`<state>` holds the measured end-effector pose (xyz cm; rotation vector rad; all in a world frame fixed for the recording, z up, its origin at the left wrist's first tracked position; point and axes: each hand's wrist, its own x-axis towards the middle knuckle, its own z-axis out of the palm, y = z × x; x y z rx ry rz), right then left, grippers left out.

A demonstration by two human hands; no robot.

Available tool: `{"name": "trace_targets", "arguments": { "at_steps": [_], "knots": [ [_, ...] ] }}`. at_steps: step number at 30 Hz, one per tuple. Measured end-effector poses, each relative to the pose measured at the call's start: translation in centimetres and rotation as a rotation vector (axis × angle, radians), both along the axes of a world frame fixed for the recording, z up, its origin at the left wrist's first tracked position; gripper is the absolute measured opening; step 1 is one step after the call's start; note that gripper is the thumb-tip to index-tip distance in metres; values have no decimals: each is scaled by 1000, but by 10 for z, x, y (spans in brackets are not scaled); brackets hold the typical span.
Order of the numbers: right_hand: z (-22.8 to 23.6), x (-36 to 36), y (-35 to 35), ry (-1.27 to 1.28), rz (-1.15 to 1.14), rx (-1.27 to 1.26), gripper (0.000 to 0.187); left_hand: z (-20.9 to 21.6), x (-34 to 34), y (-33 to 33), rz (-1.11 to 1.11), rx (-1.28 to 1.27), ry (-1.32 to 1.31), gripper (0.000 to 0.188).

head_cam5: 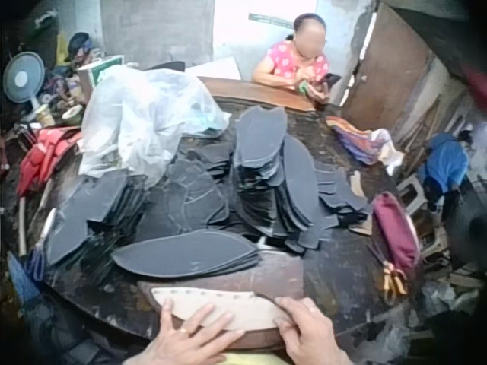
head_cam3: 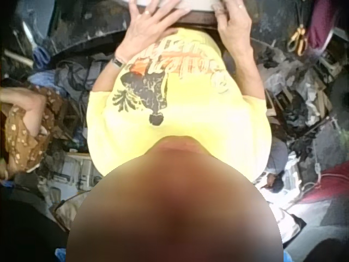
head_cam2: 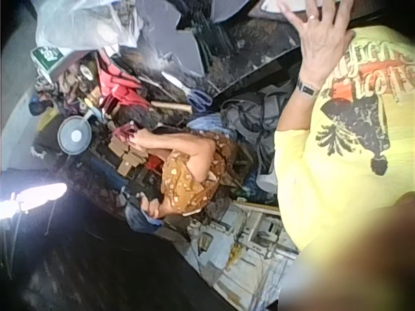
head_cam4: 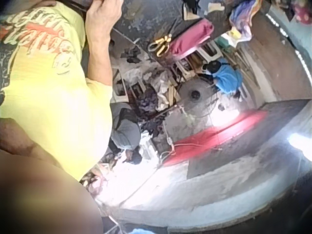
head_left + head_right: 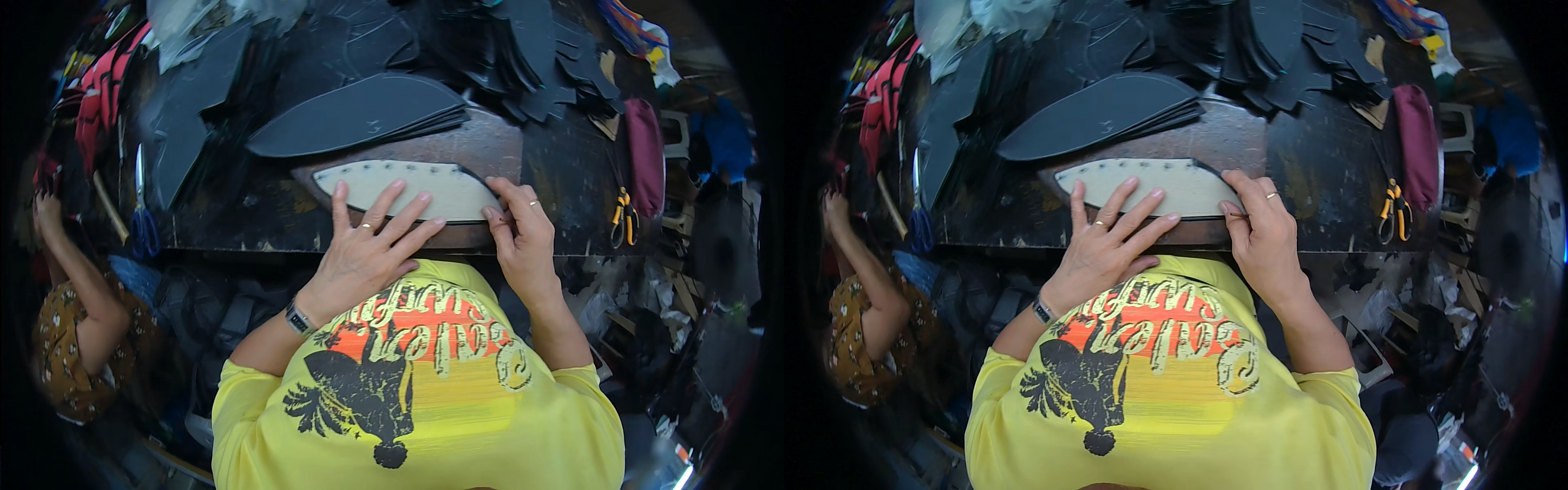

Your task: The person repeatedly places a template on black sheet material, marks around it with a pencil, and stacks the marked pieces. They also pack some finished pieces into a plastic bag.

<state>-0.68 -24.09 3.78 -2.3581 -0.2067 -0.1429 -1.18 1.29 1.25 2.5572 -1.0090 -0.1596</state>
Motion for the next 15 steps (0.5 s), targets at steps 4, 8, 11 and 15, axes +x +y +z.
{"name": "trace_targets", "arguments": {
  "at_steps": [4,8,11,15],
  "knots": [
    [0,-1,-6,10,-15,77,27,-1,1,-2,4,3,-25,72],
    [-4,-1,-6,40,-41,97,27,-1,4,0,3,-14,3,74],
    [-2,-4,-9,142,-85,158,28,1,1,1,-1,-35,-17,74],
    [0,-4,-12,161,-70,194,27,1,1,1,-2,-20,-29,73]
  ]
}}
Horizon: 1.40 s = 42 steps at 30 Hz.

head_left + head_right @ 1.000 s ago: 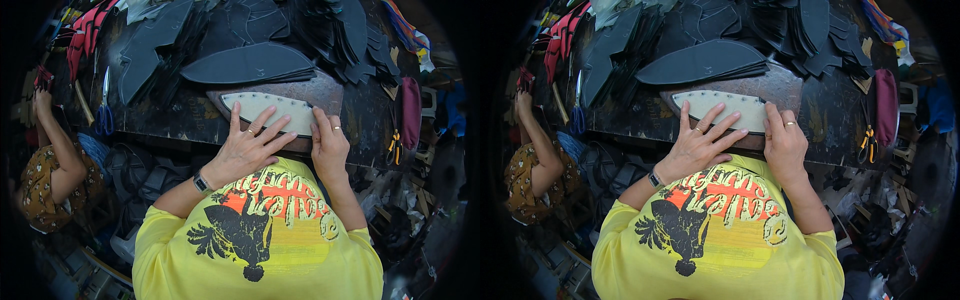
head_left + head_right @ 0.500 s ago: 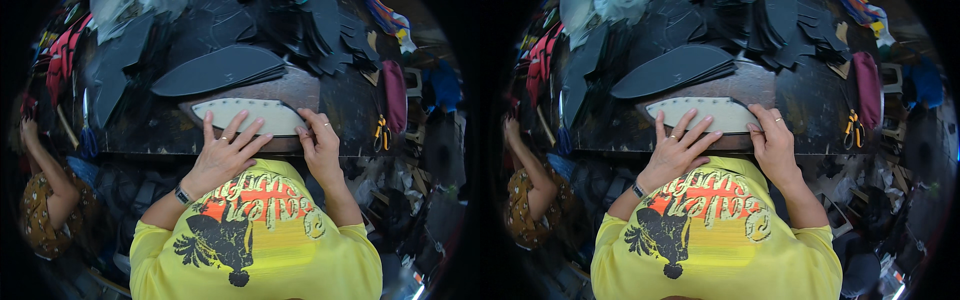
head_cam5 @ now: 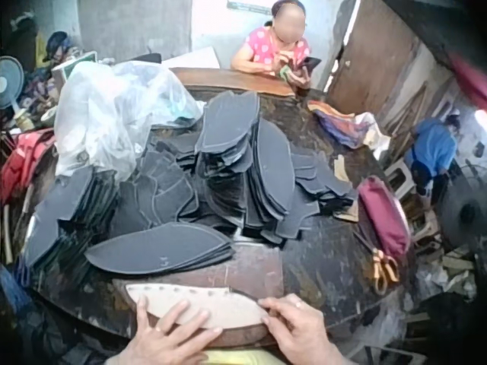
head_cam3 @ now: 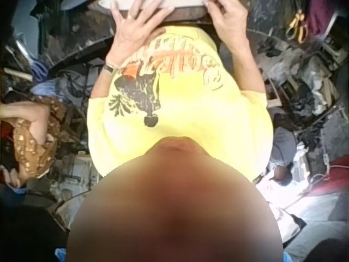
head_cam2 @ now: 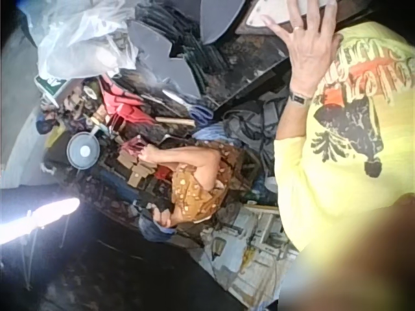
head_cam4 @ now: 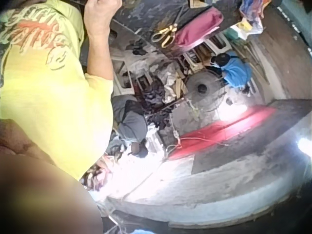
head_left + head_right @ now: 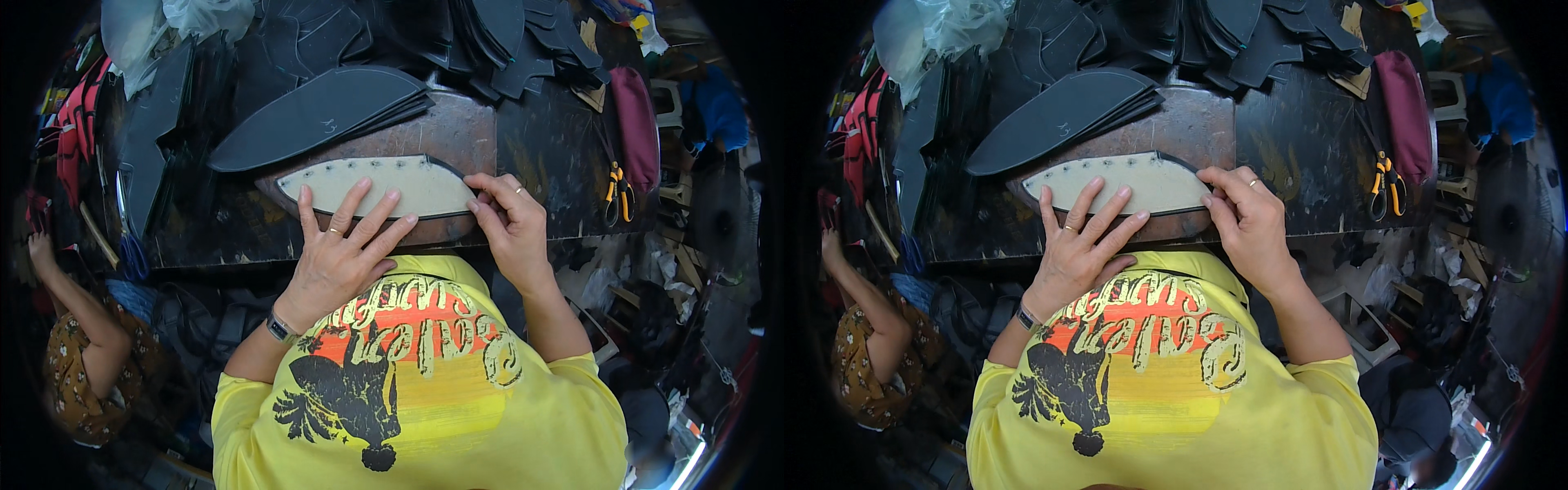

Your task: The person repeatedly places a template on black sheet material, marks around it with a pencil, and stacks the marked pieces. They also pack some finished pieces into a plastic bag.

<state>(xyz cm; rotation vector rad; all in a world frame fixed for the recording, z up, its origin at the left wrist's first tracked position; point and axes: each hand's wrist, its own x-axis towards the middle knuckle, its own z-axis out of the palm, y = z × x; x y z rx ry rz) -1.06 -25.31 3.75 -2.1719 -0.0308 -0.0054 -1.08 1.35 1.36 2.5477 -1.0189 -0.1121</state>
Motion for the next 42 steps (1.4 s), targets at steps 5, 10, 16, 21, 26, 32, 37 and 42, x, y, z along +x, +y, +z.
{"name": "trace_targets", "arguments": {
  "at_steps": [5,10,16,21,26,32,37,42],
  "knots": [
    [0,2,-3,-20,40,4,26,1,0,0,-8,16,-2,76],
    [0,1,-4,1,44,11,26,5,0,-2,3,16,42,71],
    [-4,1,-6,-20,63,58,27,8,-1,-6,22,60,28,74],
    [-6,1,-8,-17,63,72,28,6,-1,-7,24,90,7,75],
    [-7,2,-8,-4,57,88,28,5,0,-9,20,120,-10,81],
    [0,5,-10,180,-24,243,27,10,-1,-11,44,114,13,70],
    [13,27,-31,-129,-235,495,31,14,2,-11,33,116,46,78],
    [24,21,-30,-133,-159,500,43,18,2,-12,34,98,55,76]
  ]
}}
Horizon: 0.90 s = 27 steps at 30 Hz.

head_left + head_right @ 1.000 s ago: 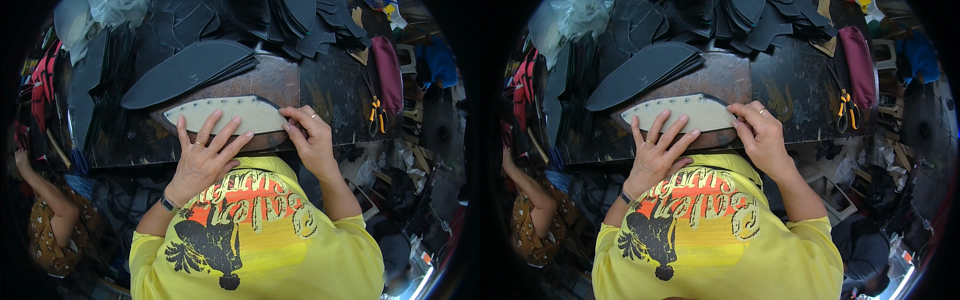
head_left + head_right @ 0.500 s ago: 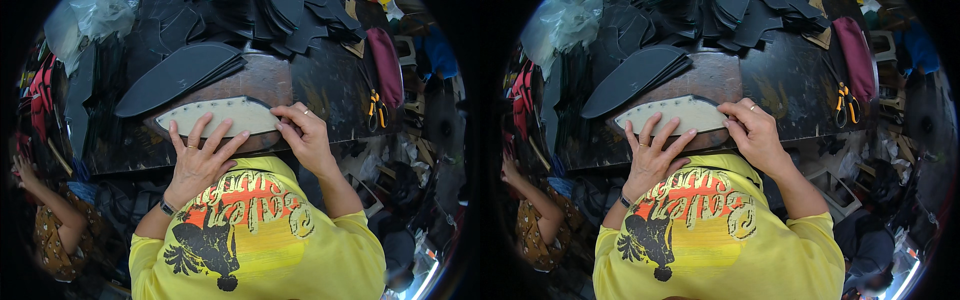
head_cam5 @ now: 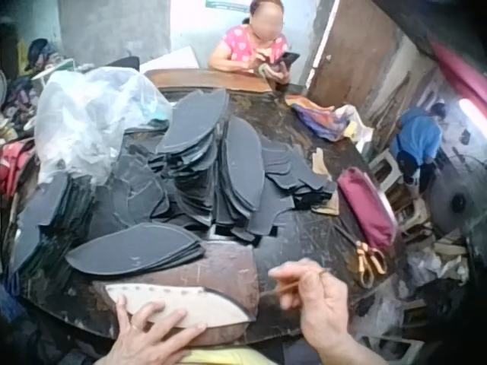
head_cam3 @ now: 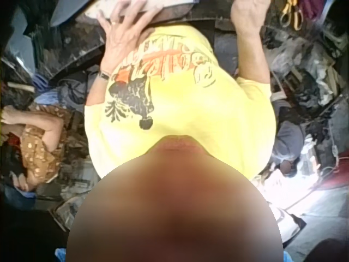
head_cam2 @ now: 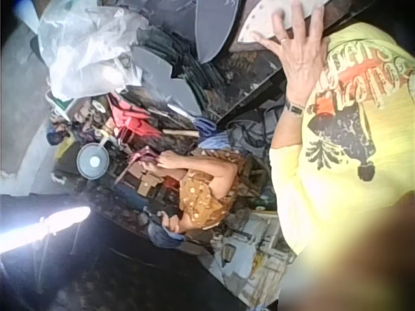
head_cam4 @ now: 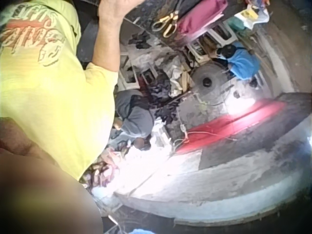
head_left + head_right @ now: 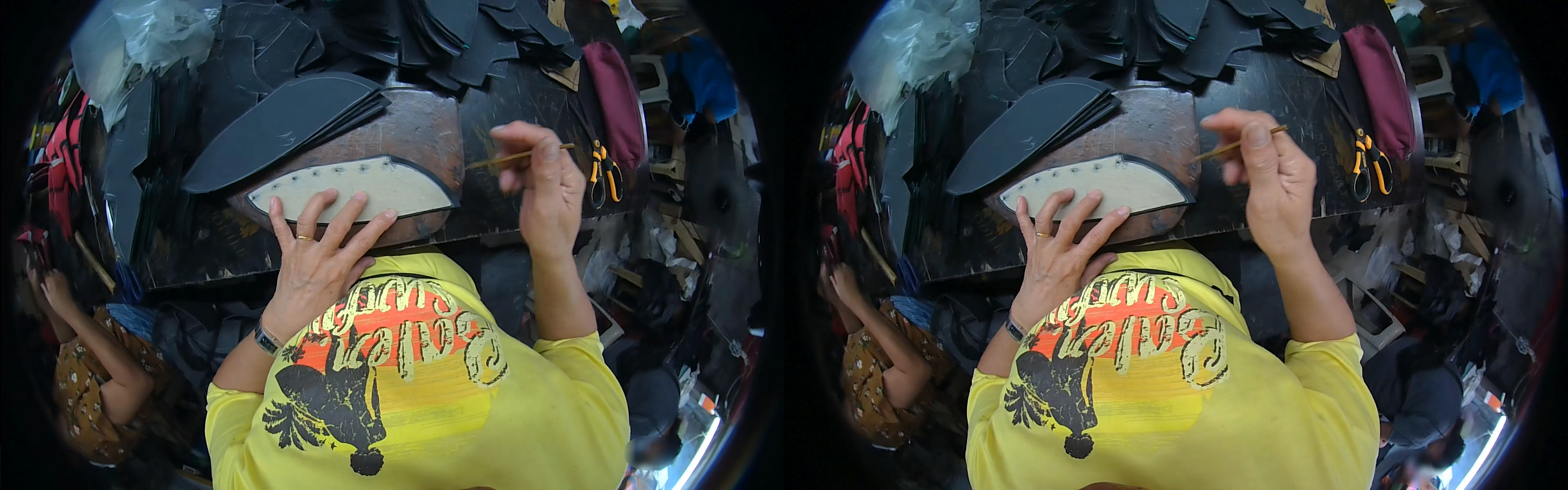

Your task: The person repeatedly places a template on black sheet material, marks around it with a pencil, and stacks the marked pieces. They also pack some finished pieces into a plastic bag.

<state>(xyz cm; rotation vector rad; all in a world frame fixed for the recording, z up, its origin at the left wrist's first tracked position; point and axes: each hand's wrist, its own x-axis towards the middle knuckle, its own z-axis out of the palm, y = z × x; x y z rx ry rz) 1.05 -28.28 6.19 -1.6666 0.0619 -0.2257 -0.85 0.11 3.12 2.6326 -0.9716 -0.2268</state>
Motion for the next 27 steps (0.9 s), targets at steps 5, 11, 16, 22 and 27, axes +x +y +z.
{"name": "trace_targets", "arguments": {
  "at_steps": [5,11,16,22,27],
  "knots": [
    [-22,2,33,111,202,230,20,0,-1,2,-12,6,-27,77],
    [-38,7,45,51,234,-46,16,-7,-6,2,-16,34,-116,74],
    [-43,13,53,47,160,-116,12,-11,-10,4,-16,-47,-58,68],
    [-39,16,65,-363,277,-732,18,-26,-10,0,-6,-45,-143,70],
    [-34,17,68,-401,278,-773,23,-28,-11,0,-13,-61,-152,70]
  ]
}}
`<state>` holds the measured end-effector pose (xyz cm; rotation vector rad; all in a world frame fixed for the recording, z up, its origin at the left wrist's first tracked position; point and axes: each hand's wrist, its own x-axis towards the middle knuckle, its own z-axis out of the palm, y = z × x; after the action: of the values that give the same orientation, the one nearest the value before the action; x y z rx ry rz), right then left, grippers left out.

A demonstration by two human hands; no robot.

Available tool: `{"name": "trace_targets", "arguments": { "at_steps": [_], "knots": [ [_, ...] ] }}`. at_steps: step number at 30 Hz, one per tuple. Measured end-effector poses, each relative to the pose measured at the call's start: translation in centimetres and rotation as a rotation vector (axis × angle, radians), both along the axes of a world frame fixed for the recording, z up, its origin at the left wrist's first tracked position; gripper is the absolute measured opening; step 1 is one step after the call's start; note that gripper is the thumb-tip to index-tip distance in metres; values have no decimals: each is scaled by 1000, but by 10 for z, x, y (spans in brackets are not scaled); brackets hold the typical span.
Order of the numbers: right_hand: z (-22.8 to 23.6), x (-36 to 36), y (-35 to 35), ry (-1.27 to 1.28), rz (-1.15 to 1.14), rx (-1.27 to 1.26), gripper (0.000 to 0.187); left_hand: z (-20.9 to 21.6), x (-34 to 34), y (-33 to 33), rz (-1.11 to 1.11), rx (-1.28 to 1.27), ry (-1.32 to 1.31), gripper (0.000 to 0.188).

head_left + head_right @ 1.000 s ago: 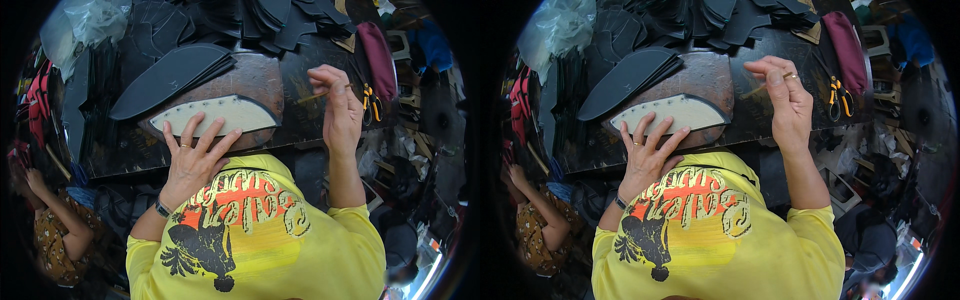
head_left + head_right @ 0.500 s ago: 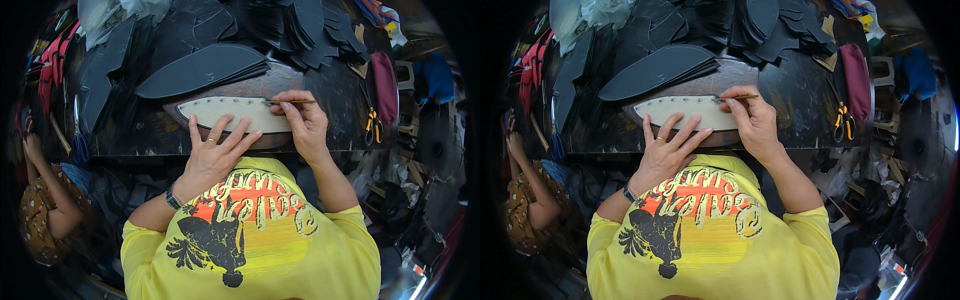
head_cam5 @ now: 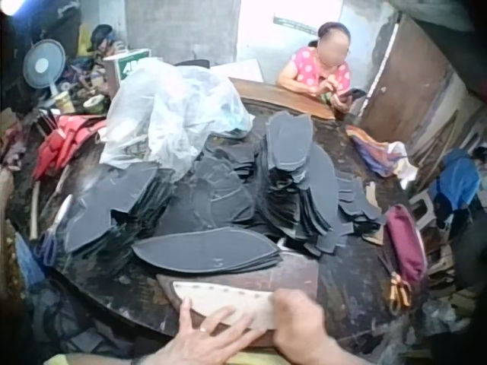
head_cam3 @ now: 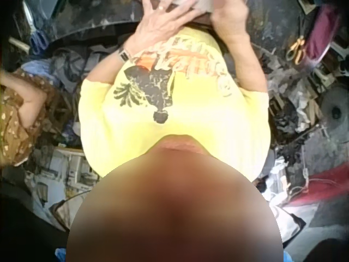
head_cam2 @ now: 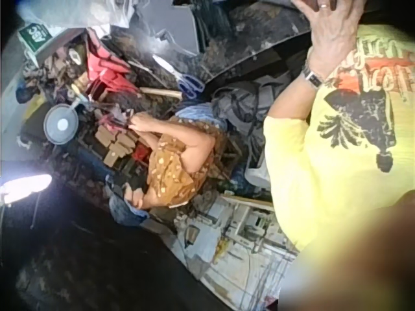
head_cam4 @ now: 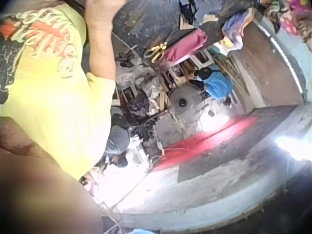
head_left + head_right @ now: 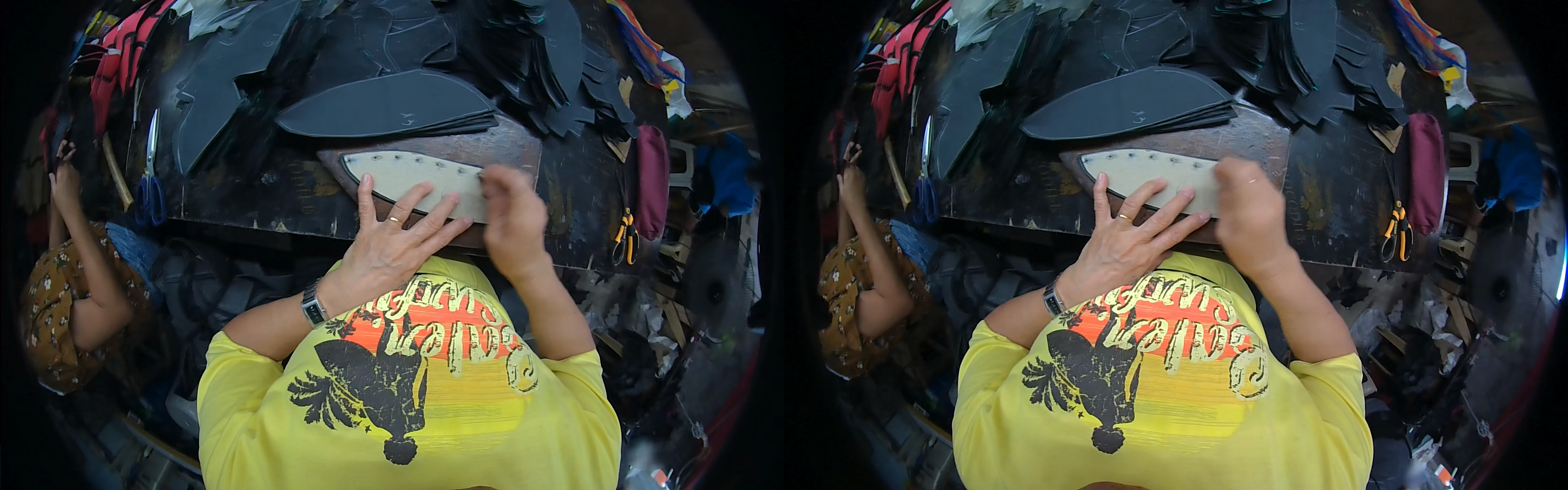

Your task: The person repeatedly places a template on black sheet material, marks around it with a pencil, and stacks the marked pieces. They also pack some finished pieces into a plastic bag.

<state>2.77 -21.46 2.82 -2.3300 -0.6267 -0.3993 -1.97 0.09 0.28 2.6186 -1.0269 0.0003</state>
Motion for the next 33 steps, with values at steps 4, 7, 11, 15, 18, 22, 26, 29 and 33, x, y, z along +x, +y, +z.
{"name": "trace_targets", "arguments": {
  "at_steps": [4,7,11,15,18,22,26,29,33],
  "knots": [
    [2,2,-3,412,-173,289,12,6,1,-1,2,-12,100,70],
    [0,6,-4,480,-131,771,8,8,1,-1,21,30,47,72],
    [-9,2,4,452,-81,583,11,5,0,1,11,25,41,71],
    [-18,0,9,411,-102,497,11,1,-2,1,4,-23,39,67],
    [-23,-2,13,45,-22,173,11,0,-3,0,15,-53,62,68],
    [-26,-3,15,108,-75,236,11,2,-1,2,7,-25,-1,66],
    [-25,-6,15,183,-89,259,10,5,1,11,3,-54,61,65],
    [-24,-5,14,148,-73,241,10,7,0,18,26,-87,111,64],
    [-25,-4,13,137,-69,234,10,7,-2,19,42,-70,63,62]
  ]
}}
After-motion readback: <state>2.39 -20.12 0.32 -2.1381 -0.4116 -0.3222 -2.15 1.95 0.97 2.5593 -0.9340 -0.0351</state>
